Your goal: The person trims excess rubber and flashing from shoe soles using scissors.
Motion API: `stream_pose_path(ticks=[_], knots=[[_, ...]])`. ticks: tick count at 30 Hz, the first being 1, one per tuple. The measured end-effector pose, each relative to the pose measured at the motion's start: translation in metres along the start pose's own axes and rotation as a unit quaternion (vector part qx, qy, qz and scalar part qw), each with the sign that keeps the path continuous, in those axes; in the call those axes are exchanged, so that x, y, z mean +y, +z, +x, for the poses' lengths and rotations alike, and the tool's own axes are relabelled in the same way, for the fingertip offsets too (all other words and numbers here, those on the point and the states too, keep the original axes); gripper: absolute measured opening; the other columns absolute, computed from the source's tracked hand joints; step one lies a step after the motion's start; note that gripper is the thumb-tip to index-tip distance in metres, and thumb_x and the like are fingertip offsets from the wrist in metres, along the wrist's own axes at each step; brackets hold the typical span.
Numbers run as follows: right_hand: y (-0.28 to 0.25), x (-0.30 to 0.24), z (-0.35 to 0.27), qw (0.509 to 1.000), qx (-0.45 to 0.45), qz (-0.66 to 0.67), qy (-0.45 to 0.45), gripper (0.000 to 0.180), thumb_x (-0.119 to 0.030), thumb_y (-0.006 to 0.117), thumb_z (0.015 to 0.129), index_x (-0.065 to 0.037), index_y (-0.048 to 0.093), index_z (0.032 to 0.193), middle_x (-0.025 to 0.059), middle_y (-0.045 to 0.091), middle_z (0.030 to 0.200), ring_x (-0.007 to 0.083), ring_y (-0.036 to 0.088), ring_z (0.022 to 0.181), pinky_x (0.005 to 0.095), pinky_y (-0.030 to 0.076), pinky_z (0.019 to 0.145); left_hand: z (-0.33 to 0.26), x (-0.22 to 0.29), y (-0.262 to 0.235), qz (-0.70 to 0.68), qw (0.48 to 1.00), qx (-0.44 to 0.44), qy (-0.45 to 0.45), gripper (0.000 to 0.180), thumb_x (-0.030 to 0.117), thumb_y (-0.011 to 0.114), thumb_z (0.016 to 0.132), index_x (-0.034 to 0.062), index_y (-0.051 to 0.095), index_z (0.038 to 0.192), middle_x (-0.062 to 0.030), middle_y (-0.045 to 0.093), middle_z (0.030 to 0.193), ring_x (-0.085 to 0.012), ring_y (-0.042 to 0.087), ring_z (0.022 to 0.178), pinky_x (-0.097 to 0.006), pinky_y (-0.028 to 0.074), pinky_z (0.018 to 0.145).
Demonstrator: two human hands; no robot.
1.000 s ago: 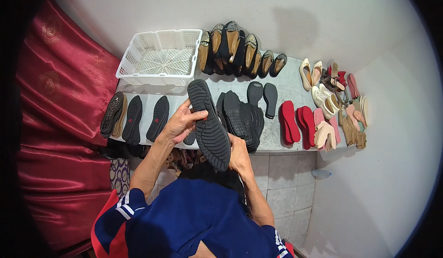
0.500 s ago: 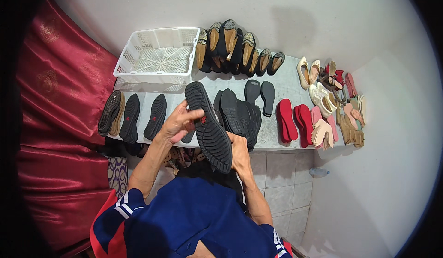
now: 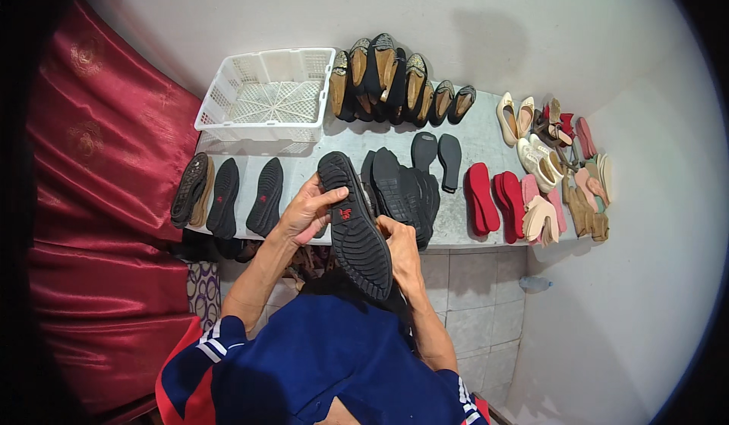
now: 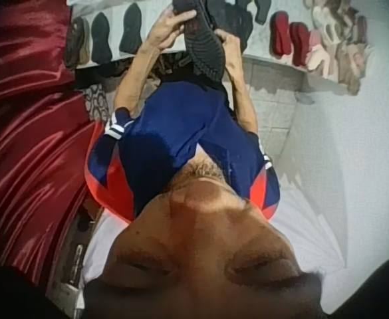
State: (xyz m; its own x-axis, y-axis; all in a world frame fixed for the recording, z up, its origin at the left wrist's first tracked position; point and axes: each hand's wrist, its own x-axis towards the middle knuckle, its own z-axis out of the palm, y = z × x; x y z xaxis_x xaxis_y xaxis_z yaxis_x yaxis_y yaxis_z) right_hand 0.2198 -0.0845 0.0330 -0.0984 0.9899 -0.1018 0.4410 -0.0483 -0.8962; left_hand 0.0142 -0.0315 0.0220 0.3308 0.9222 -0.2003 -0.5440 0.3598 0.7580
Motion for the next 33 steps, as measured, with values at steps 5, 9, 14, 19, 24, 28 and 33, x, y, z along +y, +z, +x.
stream_pose_path(ticks=[5, 9, 14, 19, 24, 28, 33], knots=[[-0.001, 0.003, 0.004, 1.0, 0.014, 0.006, -0.014, 0.043, -0.029, 0.073, 0.085, 0.007, 0.051, 0.08, 0.0166, 0.038, 0.062, 0.0158, 0.036, 0.059, 0.0401, 0.037, 0.055, -0.002, -0.002, 0.007, -0.029, 0.999, 0.0, -0.015, 0.036, 0.001, 0.069, 0.095, 0.0089, 0.057, 0.127, -0.0033, 0.07, 0.107, -0.0133, 0.073, 0.091, -0.029, 0.066, 0.075], [-0.005, 0.001, 0.007, 1.0, -0.006, -0.014, 0.005, 0.047, -0.032, 0.073, 0.086, 0.008, 0.049, 0.078, 0.0157, 0.035, 0.062, 0.0162, 0.035, 0.059, 0.0392, 0.035, 0.054, -0.004, 0.0, 0.005, -0.019, 1.0, 0.015, -0.02, 0.038, 0.006, 0.072, 0.094, 0.0118, 0.058, 0.129, -0.0018, 0.069, 0.108, -0.0139, 0.072, 0.093, -0.032, 0.065, 0.073], [0.006, 0.038, 0.018, 0.997, -0.013, 0.062, -0.039, 0.024, -0.014, 0.066, 0.091, 0.004, 0.055, 0.079, 0.012, 0.048, 0.062, 0.0137, 0.042, 0.058, 0.0351, 0.039, 0.055, 0.001, 0.013, -0.003, -0.05, 0.998, 0.015, 0.024, 0.03, 0.005, 0.068, 0.096, 0.0072, 0.058, 0.124, -0.0049, 0.069, 0.106, -0.0152, 0.073, 0.09, -0.034, 0.066, 0.075], [0.005, 0.008, 0.005, 0.857, -0.062, 0.5, 0.109, 0.038, -0.038, 0.056, 0.104, -0.002, 0.068, 0.095, 0.0038, 0.065, 0.075, 0.0131, 0.059, 0.067, 0.0286, 0.044, 0.057, 0.005, 0.033, -0.028, -0.003, 0.992, 0.099, 0.083, 0.027, 0.012, 0.066, 0.099, 0.0071, 0.059, 0.125, -0.003, 0.068, 0.108, -0.0139, 0.069, 0.097, -0.032, 0.06, 0.083], [0.014, 0.016, 0.02, 0.972, 0.017, 0.23, -0.053, 0.03, -0.027, 0.069, 0.093, -0.001, 0.061, 0.082, -0.002, 0.05, 0.068, 0.0084, 0.046, 0.064, 0.029, 0.036, 0.055, -0.01, -0.003, -0.009, -0.026, 0.998, 0.034, 0.052, 0.066, 0.006, 0.07, 0.094, 0.0062, 0.04, 0.153, -0.0053, 0.064, 0.119, -0.0164, 0.063, 0.113, -0.037, 0.051, 0.101], [0.012, -0.025, 0.011, 0.985, 0.037, 0.168, 0.011, 0.035, -0.033, 0.072, 0.092, 0.001, 0.064, 0.091, -0.0023, 0.05, 0.067, 0.0085, 0.048, 0.062, 0.0297, 0.038, 0.055, -0.012, -0.002, 0.01, -0.074, 0.993, 0.051, 0.081, 0.088, -0.008, 0.068, 0.09, 0.0108, 0.022, 0.163, -0.0038, 0.062, 0.115, -0.0155, 0.062, 0.11, -0.036, 0.05, 0.102], [0.006, -0.024, -0.002, 1.0, -0.005, -0.011, -0.018, 0.059, -0.053, 0.081, 0.081, 0.001, 0.064, 0.096, 0.0043, 0.049, 0.063, 0.0153, 0.05, 0.06, 0.034, 0.041, 0.057, -0.008, 0.02, -0.003, -0.042, 0.994, 0.017, 0.096, 0.093, -0.011, 0.067, 0.089, 0.0152, 0.019, 0.165, -0.0025, 0.062, 0.11, -0.0149, 0.063, 0.103, -0.034, 0.051, 0.099]])
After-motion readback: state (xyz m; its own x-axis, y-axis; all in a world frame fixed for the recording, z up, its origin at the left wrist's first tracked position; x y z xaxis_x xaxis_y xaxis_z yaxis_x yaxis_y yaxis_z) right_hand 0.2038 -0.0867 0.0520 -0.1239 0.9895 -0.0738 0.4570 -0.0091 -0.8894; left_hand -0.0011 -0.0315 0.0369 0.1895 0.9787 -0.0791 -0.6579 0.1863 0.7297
